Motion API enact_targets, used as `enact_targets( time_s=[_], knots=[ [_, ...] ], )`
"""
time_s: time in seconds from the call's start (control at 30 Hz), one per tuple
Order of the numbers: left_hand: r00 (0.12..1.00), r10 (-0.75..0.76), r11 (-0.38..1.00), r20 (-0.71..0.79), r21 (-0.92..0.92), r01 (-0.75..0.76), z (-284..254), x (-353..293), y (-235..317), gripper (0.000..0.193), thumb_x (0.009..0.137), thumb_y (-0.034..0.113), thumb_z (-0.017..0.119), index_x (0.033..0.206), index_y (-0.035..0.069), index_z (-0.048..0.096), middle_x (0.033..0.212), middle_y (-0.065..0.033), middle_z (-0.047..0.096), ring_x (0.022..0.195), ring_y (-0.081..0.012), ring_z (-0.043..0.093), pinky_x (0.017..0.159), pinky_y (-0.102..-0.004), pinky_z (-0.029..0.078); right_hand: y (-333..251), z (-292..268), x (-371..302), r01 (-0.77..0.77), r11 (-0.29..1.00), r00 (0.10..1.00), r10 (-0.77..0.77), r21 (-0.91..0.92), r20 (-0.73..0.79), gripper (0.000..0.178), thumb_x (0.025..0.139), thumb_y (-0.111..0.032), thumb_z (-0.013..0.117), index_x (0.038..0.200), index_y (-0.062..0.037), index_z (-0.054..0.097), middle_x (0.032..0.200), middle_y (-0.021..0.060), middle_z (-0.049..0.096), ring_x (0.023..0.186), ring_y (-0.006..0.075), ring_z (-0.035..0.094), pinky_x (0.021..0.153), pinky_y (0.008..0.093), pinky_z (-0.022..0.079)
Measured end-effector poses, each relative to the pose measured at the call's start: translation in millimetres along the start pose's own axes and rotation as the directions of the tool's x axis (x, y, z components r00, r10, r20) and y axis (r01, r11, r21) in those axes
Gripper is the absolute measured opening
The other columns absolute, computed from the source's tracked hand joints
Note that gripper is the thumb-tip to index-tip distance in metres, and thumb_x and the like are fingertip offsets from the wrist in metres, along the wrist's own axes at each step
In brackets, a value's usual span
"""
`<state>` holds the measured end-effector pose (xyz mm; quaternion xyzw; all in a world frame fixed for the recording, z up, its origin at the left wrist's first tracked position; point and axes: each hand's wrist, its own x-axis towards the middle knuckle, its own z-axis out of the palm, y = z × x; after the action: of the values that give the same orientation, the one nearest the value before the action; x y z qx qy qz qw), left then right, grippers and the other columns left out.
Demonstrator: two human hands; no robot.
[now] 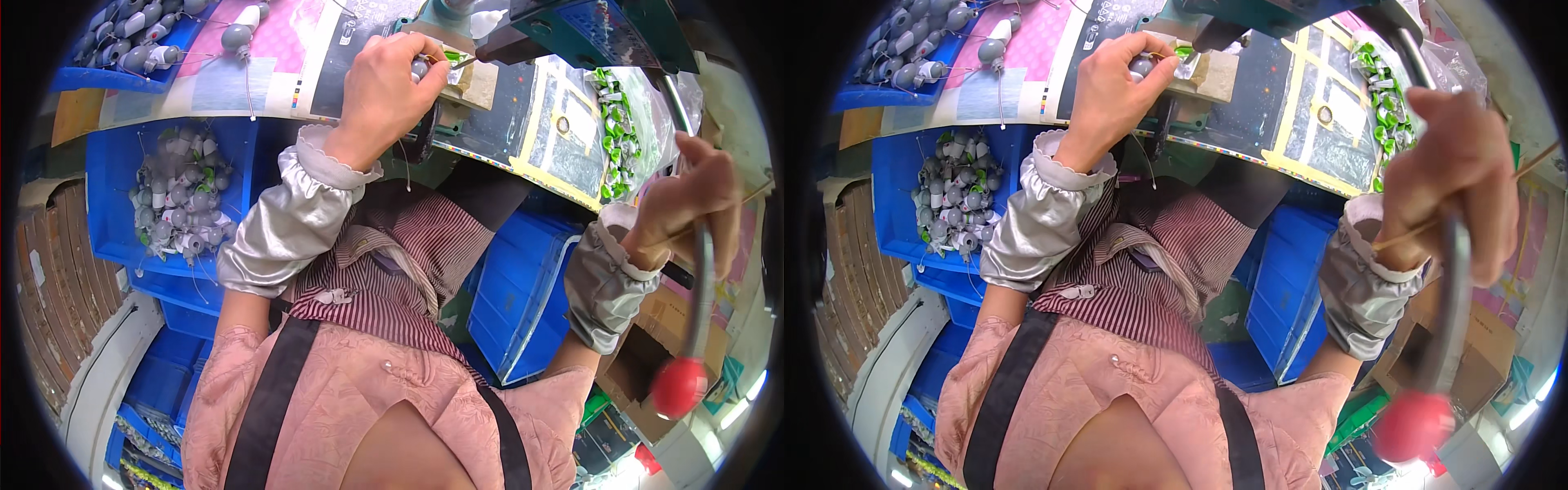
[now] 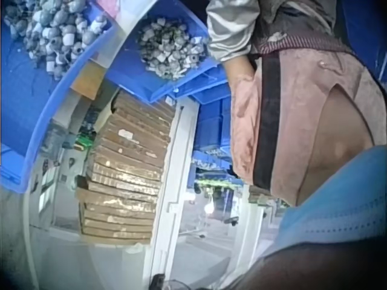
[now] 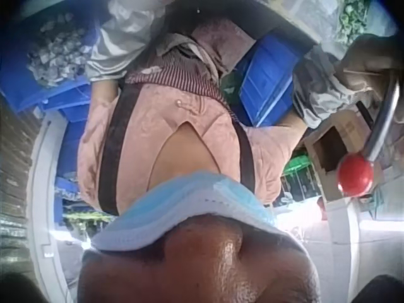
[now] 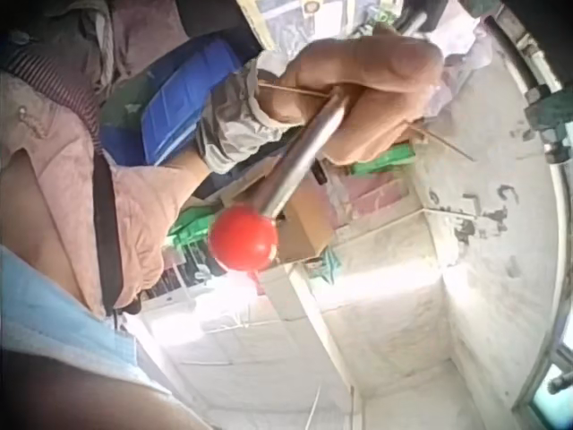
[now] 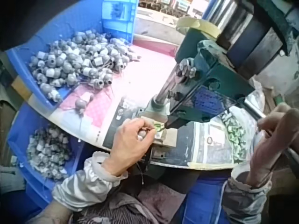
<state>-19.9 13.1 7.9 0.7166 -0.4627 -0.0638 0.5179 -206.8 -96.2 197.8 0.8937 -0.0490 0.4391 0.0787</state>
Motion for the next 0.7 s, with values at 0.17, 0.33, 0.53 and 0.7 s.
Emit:
enact_targets(
  time_s=[0.17, 0.33, 0.53, 0.7],
  knots=[
    [0.999, -0.016, 1.000, 0.032, 0.009, 0.016, -4.4, -0.3, 2.2, 0.013, 0.084, 0.021, 0.069, 0.088, 0.008, 0.069, 0.088, -0.0090, 0.069, 0.086, -0.0325, 0.063, 0.076, -0.0426, 0.051, 5.6, -9.1, -14.2, 0.368, 0.926, 0.902, -0.332, -0.090, 0.276, 0.018, 0.081, -0.008, 0.081, 0.085, 0.0057, 0.072, 0.070, 0.0088, 0.069, 0.056, 0.0218, 0.059, 0.053, 0.0307, 0.048],
    [0.999, -0.008, 0.998, 0.033, -0.065, 0.010, 1.5, 2.6, 6.6, 0.012, 0.084, 0.018, 0.069, 0.090, 0.008, 0.068, 0.088, -0.0093, 0.069, 0.086, -0.0327, 0.063, 0.076, -0.0431, 0.051, -7.6, 4.2, -37.4, 0.238, 0.939, 0.956, -0.181, -0.249, 0.231, 0.018, 0.076, -0.016, 0.088, 0.080, -0.0043, 0.074, 0.065, 0.0035, 0.063, 0.053, 0.0193, 0.056, 0.051, 0.0307, 0.047],
    [1.000, -0.014, 0.999, 0.005, -0.045, 0.015, -3.0, -1.7, -1.1, 0.010, 0.084, 0.017, 0.068, 0.089, 0.008, 0.067, 0.086, -0.0094, 0.068, 0.084, -0.0327, 0.063, 0.074, -0.0429, 0.051, -0.1, 11.0, -59.9, 0.115, 0.987, 0.981, -0.095, -0.113, 0.166, 0.020, 0.082, -0.022, 0.080, 0.095, -0.0086, 0.075, 0.070, 0.0022, 0.054, 0.062, 0.0195, 0.058, 0.056, 0.0294, 0.050],
    [0.999, 0.037, 0.998, 0.009, -0.041, -0.037, 4.5, 4.6, 6.9, 0.010, 0.084, 0.016, 0.068, 0.089, 0.007, 0.067, 0.087, -0.0103, 0.067, 0.084, -0.0332, 0.063, 0.075, -0.0429, 0.051, 40.0, -13.5, -17.3, -0.268, 0.960, 0.960, 0.259, 0.083, 0.104, 0.038, 0.107, -0.030, 0.042, 0.101, 0.0007, 0.063, 0.078, 0.0079, 0.066, 0.065, 0.0155, 0.057, 0.064, 0.0245, 0.050]
  ],
)
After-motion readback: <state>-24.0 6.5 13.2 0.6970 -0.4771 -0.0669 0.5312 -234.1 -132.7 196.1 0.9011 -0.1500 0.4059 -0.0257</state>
